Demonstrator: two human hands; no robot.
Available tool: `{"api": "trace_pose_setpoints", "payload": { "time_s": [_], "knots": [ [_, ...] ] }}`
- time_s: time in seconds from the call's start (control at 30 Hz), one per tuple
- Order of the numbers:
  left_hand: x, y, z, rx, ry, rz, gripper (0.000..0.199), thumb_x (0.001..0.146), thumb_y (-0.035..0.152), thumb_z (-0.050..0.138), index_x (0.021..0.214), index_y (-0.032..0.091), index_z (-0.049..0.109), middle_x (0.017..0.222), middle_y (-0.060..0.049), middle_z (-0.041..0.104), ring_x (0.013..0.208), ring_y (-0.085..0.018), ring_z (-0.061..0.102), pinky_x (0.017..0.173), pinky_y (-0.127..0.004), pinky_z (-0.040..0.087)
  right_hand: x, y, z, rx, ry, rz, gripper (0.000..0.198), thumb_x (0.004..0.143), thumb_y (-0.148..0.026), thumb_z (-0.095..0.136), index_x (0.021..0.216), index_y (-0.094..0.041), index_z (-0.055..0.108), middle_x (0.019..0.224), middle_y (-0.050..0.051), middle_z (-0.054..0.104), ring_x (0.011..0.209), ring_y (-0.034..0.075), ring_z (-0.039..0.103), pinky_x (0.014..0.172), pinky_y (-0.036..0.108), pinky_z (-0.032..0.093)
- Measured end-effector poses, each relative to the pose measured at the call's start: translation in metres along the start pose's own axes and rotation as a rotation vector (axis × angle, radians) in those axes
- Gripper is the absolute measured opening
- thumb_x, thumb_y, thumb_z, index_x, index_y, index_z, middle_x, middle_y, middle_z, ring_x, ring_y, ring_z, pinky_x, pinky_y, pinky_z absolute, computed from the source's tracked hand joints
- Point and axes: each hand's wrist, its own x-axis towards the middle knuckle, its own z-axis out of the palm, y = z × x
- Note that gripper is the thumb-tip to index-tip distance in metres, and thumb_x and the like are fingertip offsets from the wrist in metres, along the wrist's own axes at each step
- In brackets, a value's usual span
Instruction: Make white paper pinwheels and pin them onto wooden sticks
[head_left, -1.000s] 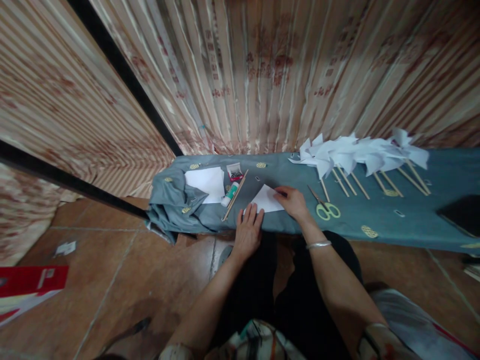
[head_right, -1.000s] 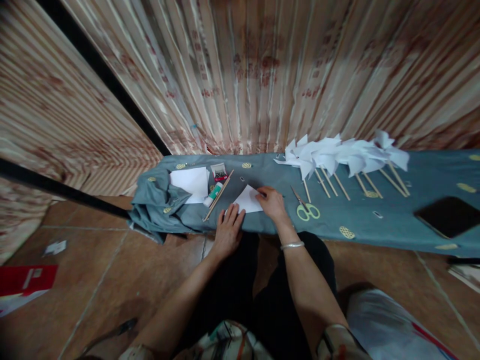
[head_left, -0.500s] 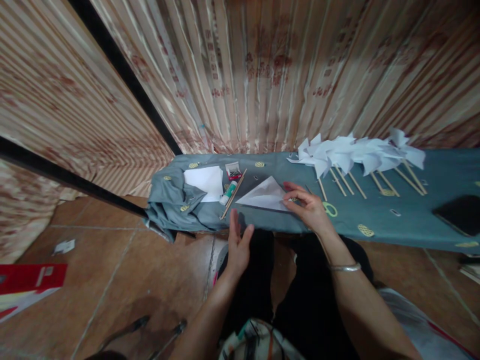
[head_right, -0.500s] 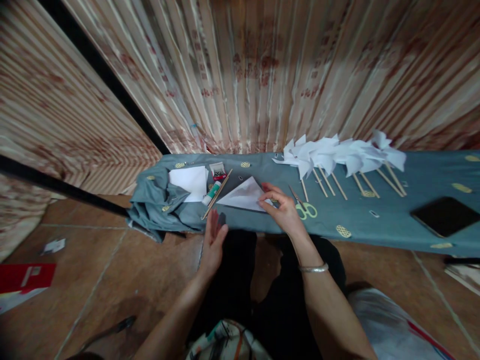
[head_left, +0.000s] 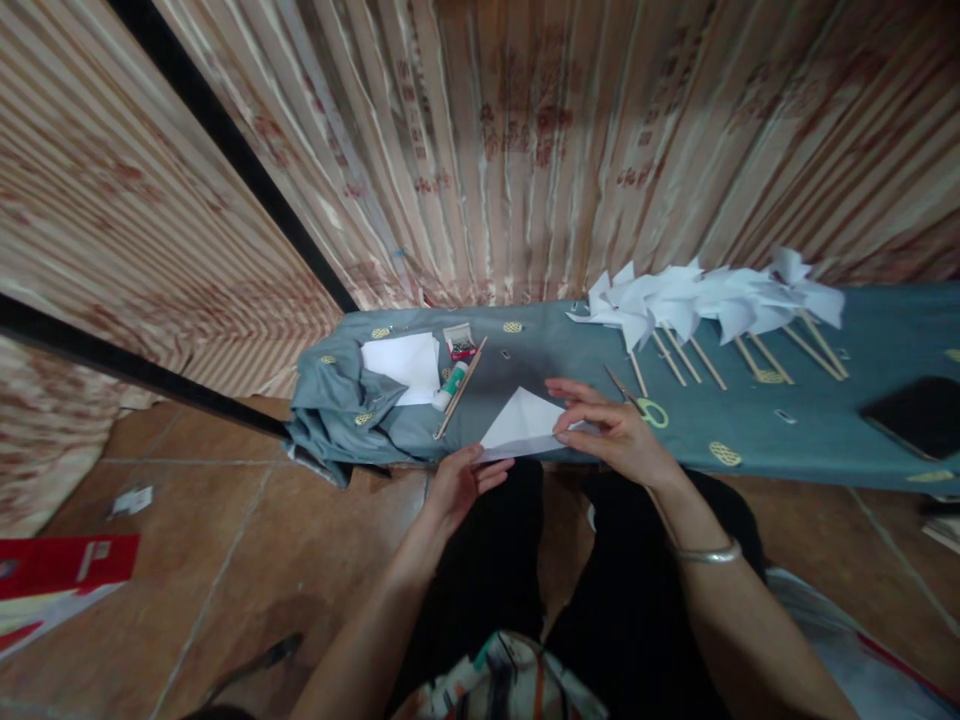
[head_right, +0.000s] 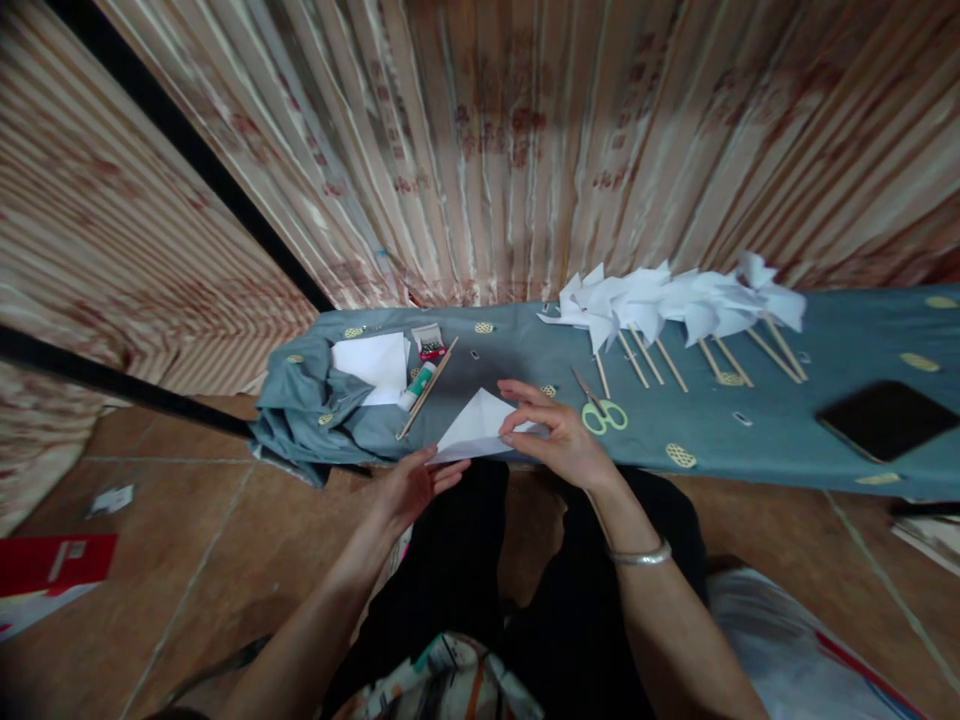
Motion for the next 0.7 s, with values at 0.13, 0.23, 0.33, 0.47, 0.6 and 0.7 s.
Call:
{"api": "trace_pose_setpoints", "payload": {
  "time_s": [0.13, 0.23, 0.33, 0.47, 0.6, 0.7],
  "knots": [
    [-0.006, -0.002, -0.006, 0.047, -0.041, -0.070, 0.011, 0.076, 0.010, 0.064, 0.084, 0.009, 0.072, 0.090, -0.015, 0.078, 0.080, -0.026, 0.077, 0.068, -0.029, 0.058, -0.008, -0.006, 0.003, -0.009, -0.050, -0.010, 0.017, 0.081, -0.043, 0.076, 0.079, -0.026, 0.077, 0.143, 0.007, 0.059, 0.133, 0.027, 0.055, 0.112, 0.044, 0.041],
    [-0.010, -0.003, -0.009, 0.101, -0.044, -0.063, 0.015, 0.066, 0.008, 0.073, 0.081, 0.007, 0.075, 0.082, -0.014, 0.078, 0.074, -0.023, 0.075, 0.067, -0.027, 0.058, -0.013, -0.009, -0.008, -0.054, -0.091, -0.018, 0.018, 0.082, -0.044, 0.074, 0.086, -0.026, 0.078, 0.145, 0.006, 0.059, 0.134, 0.026, 0.055, 0.112, 0.042, 0.042],
    [-0.009, 0.000, -0.009, 0.107, 0.016, 0.080, 0.026, 0.055, 0.013, 0.085, 0.080, 0.009, 0.076, 0.080, -0.009, 0.078, 0.068, -0.017, 0.072, 0.067, -0.026, 0.058, -0.016, 0.002, -0.035, -0.267, 0.052, 0.031, 0.027, 0.087, -0.042, 0.066, 0.108, -0.027, 0.076, 0.141, 0.007, 0.063, 0.132, 0.027, 0.056, 0.112, 0.041, 0.042],
    [0.000, 0.007, -0.002, 0.099, 0.123, 0.296, 0.041, 0.042, 0.025, 0.094, 0.075, 0.011, 0.076, 0.070, -0.004, 0.076, 0.056, -0.012, 0.065, 0.056, -0.023, 0.053, -0.017, 0.032, -0.068, -0.900, 0.257, 0.521, 0.031, 0.089, -0.031, 0.059, 0.114, -0.019, 0.074, 0.112, 0.016, 0.076, 0.105, 0.033, 0.071, 0.090, 0.043, 0.052],
    [0.013, 0.011, 0.009, 0.104, 0.140, 0.433, 0.046, 0.039, 0.030, 0.095, 0.077, 0.012, 0.077, 0.071, -0.003, 0.076, 0.058, -0.012, 0.064, 0.059, -0.025, 0.053, -0.014, 0.046, -0.067, -1.170, 0.181, 0.681, 0.035, 0.092, -0.038, 0.057, 0.117, -0.019, 0.072, 0.108, 0.017, 0.076, 0.100, 0.033, 0.073, 0.080, 0.038, 0.052],
    [0.024, 0.010, 0.016, 0.130, 0.155, 0.514, 0.045, 0.039, 0.031, 0.094, 0.077, 0.013, 0.077, 0.072, -0.003, 0.076, 0.061, -0.014, 0.065, 0.063, -0.027, 0.054, -0.012, 0.047, -0.058, -1.218, 0.199, 0.691, 0.034, 0.091, -0.037, 0.058, 0.114, -0.017, 0.071, 0.105, 0.019, 0.076, 0.098, 0.032, 0.073, 0.077, 0.037, 0.051]
  ]
}}
